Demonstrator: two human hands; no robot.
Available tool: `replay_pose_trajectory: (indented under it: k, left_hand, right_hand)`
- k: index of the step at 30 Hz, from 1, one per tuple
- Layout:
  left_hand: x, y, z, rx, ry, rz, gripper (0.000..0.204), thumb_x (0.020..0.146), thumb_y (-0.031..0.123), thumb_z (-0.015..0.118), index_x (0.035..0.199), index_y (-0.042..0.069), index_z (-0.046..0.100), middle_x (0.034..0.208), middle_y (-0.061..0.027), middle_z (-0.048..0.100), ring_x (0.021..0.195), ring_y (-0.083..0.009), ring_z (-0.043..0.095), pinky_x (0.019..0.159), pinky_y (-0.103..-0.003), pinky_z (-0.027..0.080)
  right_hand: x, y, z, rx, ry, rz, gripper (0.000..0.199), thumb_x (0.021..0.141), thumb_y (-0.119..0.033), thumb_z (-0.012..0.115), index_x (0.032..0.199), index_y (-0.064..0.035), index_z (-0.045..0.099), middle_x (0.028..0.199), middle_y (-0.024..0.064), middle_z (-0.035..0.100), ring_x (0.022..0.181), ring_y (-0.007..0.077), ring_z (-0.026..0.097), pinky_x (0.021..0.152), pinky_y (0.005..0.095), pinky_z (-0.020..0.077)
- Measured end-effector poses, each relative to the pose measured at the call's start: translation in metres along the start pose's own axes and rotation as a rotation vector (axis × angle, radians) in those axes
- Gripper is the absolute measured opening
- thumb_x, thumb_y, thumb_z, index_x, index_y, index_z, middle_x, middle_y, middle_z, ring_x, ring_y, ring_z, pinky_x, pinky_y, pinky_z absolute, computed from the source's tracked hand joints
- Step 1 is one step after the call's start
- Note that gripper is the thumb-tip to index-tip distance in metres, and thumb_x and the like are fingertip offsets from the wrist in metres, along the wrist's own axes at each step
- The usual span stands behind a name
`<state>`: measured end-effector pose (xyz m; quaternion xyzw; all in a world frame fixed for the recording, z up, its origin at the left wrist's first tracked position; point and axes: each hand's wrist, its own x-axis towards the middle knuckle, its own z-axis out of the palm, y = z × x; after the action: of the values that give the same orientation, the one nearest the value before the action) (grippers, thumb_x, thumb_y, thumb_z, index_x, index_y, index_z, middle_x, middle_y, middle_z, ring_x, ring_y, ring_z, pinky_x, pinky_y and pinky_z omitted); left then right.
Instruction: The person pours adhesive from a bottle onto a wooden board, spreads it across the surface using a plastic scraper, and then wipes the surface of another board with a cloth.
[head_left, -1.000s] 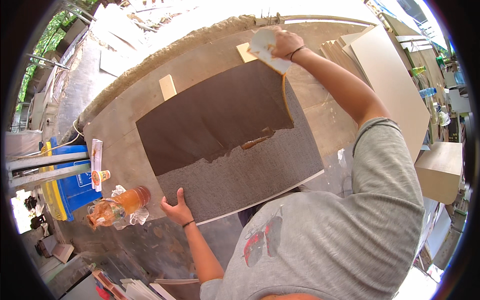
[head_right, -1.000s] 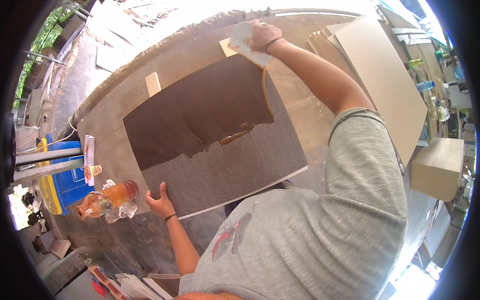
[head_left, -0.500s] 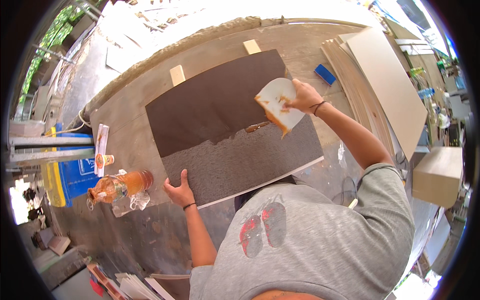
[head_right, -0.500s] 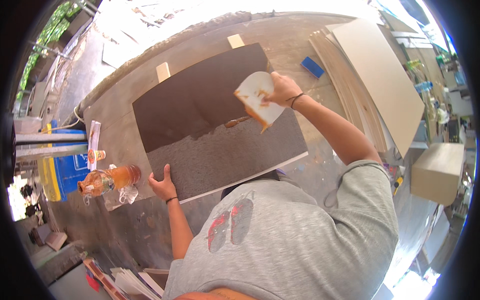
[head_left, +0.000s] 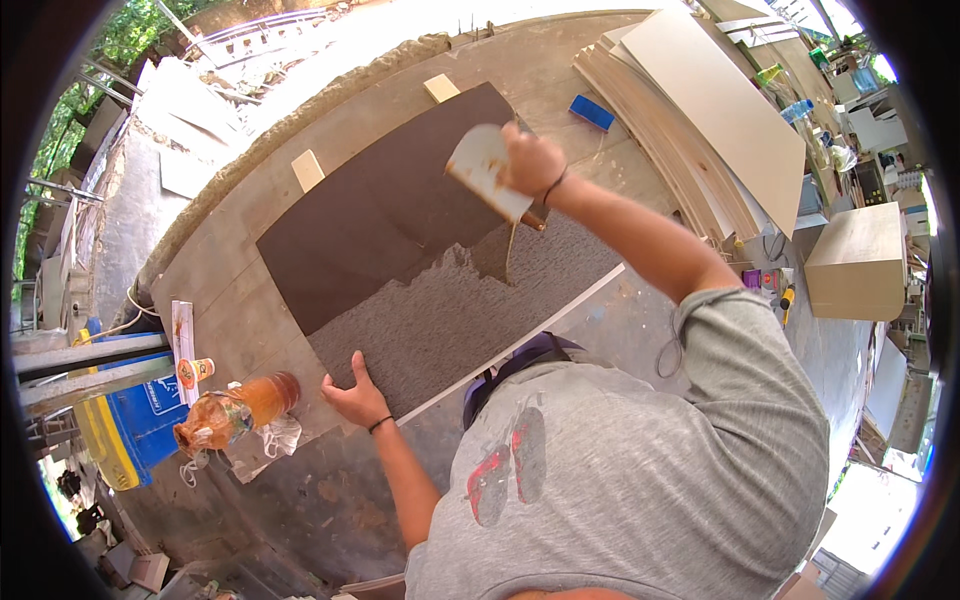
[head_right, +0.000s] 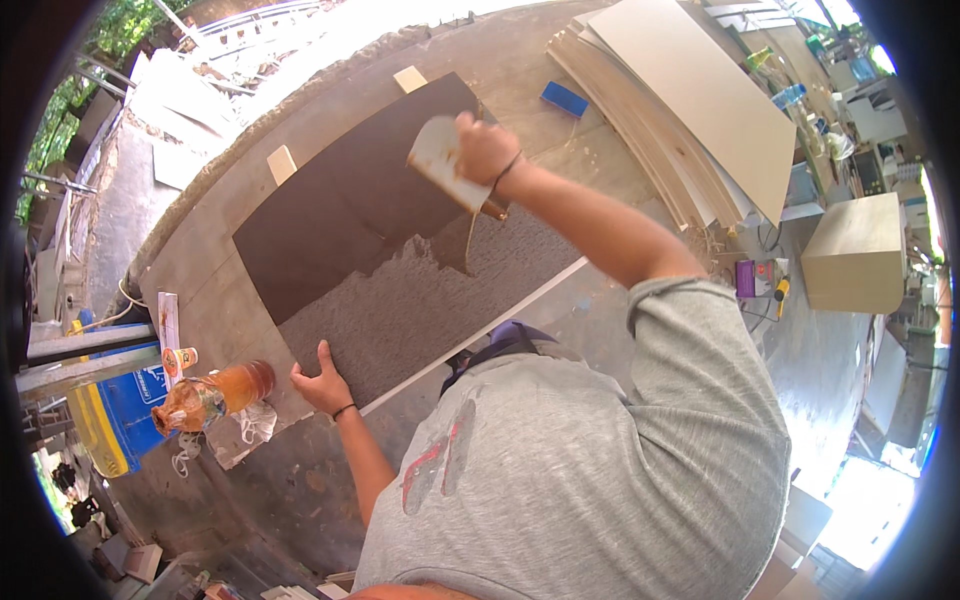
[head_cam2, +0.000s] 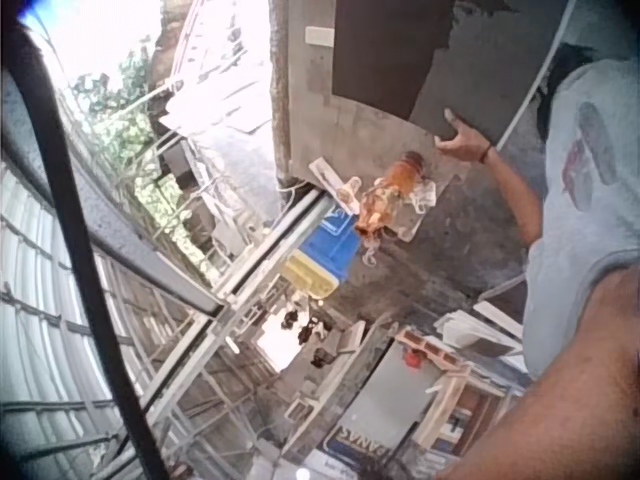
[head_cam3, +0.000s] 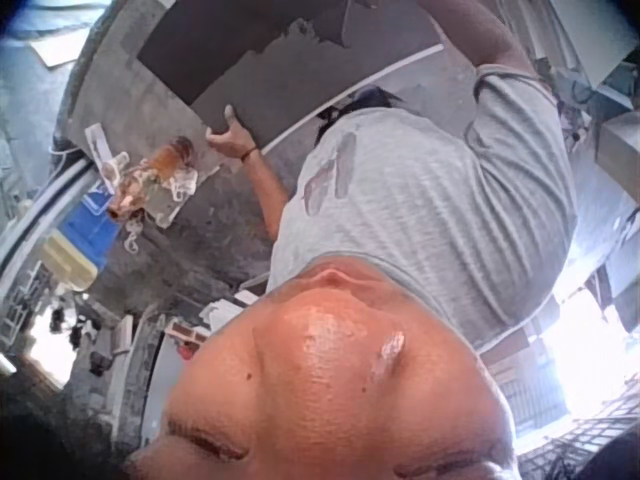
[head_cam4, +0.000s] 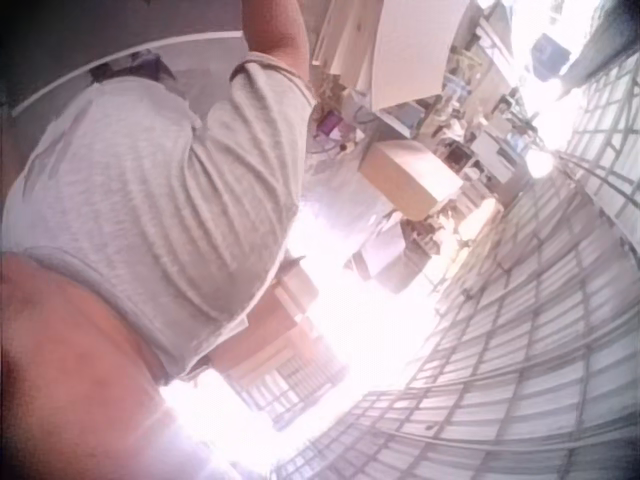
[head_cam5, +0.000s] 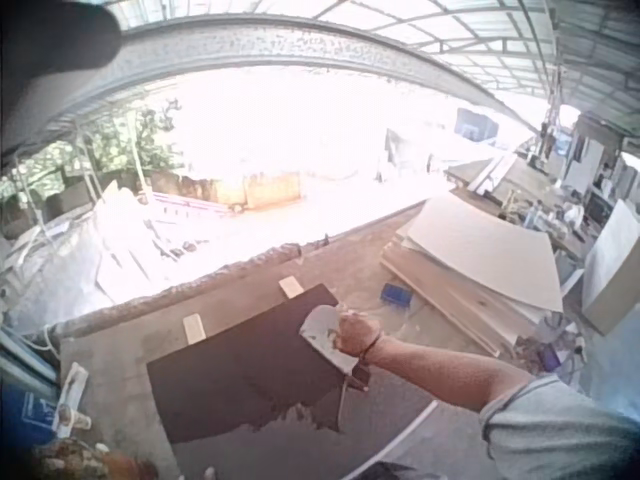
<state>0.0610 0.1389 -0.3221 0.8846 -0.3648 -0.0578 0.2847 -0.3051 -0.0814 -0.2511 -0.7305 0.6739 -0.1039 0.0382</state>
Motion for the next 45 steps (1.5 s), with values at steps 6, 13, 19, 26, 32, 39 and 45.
replay_pose_trajectory:
  k: [6,13,19,26,32,39,45]
  left_hand:
    - [0.004,-0.001,0.001,-0.009,0.008,0.021,0.075,0.07,0.057,0.072,0.108,-0.004,0.049,0.107,-0.0206,0.054,0.103,-0.0367,0.052,0.088,-0.044,0.043]
    - [0.005,-0.008,0.0,-0.002,0.005,0.018,0.076,0.07,0.056,0.073,0.109,-0.004,0.048,0.107,-0.0204,0.054,0.103,-0.0369,0.053,0.087,-0.044,0.043]
    - [0.001,0.0,0.0,-0.085,-0.028,-0.012,0.074,0.071,0.055,0.072,0.108,-0.005,0.048,0.107,-0.0209,0.053,0.102,-0.0372,0.052,0.088,-0.044,0.043]
    - [0.005,-0.006,0.002,-0.088,-0.027,0.033,0.071,0.072,0.052,0.073,0.106,-0.005,0.049,0.105,-0.0209,0.053,0.101,-0.0366,0.052,0.089,-0.044,0.042]
    - [0.006,-0.009,0.002,-0.111,-0.019,0.034,0.068,0.074,0.05,0.073,0.106,-0.005,0.05,0.104,-0.021,0.054,0.1,-0.0362,0.052,0.09,-0.043,0.041]
    - [0.005,-0.007,-0.002,-0.134,-0.053,0.022,0.069,0.075,0.049,0.072,0.108,-0.007,0.049,0.105,-0.0214,0.053,0.101,-0.0351,0.051,0.09,-0.042,0.041]
    - [0.006,-0.006,-0.004,-0.141,-0.089,0.049,0.069,0.076,0.049,0.071,0.108,-0.008,0.05,0.107,-0.0213,0.052,0.101,-0.035,0.051,0.09,-0.042,0.04]
  right_hand:
    - [0.078,0.081,-0.029,-0.088,0.019,0.329,0.063,0.066,-0.034,0.075,0.108,0.0039,0.047,0.096,0.0247,0.064,0.09,0.0364,0.065,0.075,0.0419,0.0538]
    - [0.042,0.062,-0.088,0.1,0.025,0.333,0.076,0.063,-0.046,0.078,0.113,0.0033,0.048,0.096,0.0204,0.065,0.086,0.0309,0.065,0.075,0.0403,0.0531]
    - [-0.084,-0.029,-0.032,0.099,-0.209,0.054,0.054,0.069,-0.029,0.07,0.104,0.0027,0.044,0.083,0.0236,0.064,0.079,0.0382,0.066,0.067,0.0457,0.0533]
    - [0.006,0.109,-0.031,-0.061,0.087,0.416,0.066,0.064,-0.036,0.078,0.106,0.003,0.045,0.086,0.0232,0.065,0.081,0.0379,0.065,0.069,0.0436,0.0529]
    - [-0.03,0.05,-0.079,0.02,0.076,0.341,0.062,0.066,-0.037,0.076,0.104,0.0028,0.046,0.086,0.0246,0.064,0.082,0.0387,0.064,0.073,0.0441,0.0516]
    - [-0.109,-0.001,-0.018,0.077,-0.079,0.318,0.058,0.068,-0.033,0.072,0.108,-0.0011,0.045,0.086,0.0241,0.064,0.079,0.0423,0.064,0.069,0.0491,0.0517]
    - [-0.075,0.133,-0.049,-0.079,0.159,0.441,0.058,0.069,-0.036,0.072,0.105,0.0013,0.045,0.088,0.026,0.063,0.085,0.0401,0.063,0.075,0.0474,0.0508]
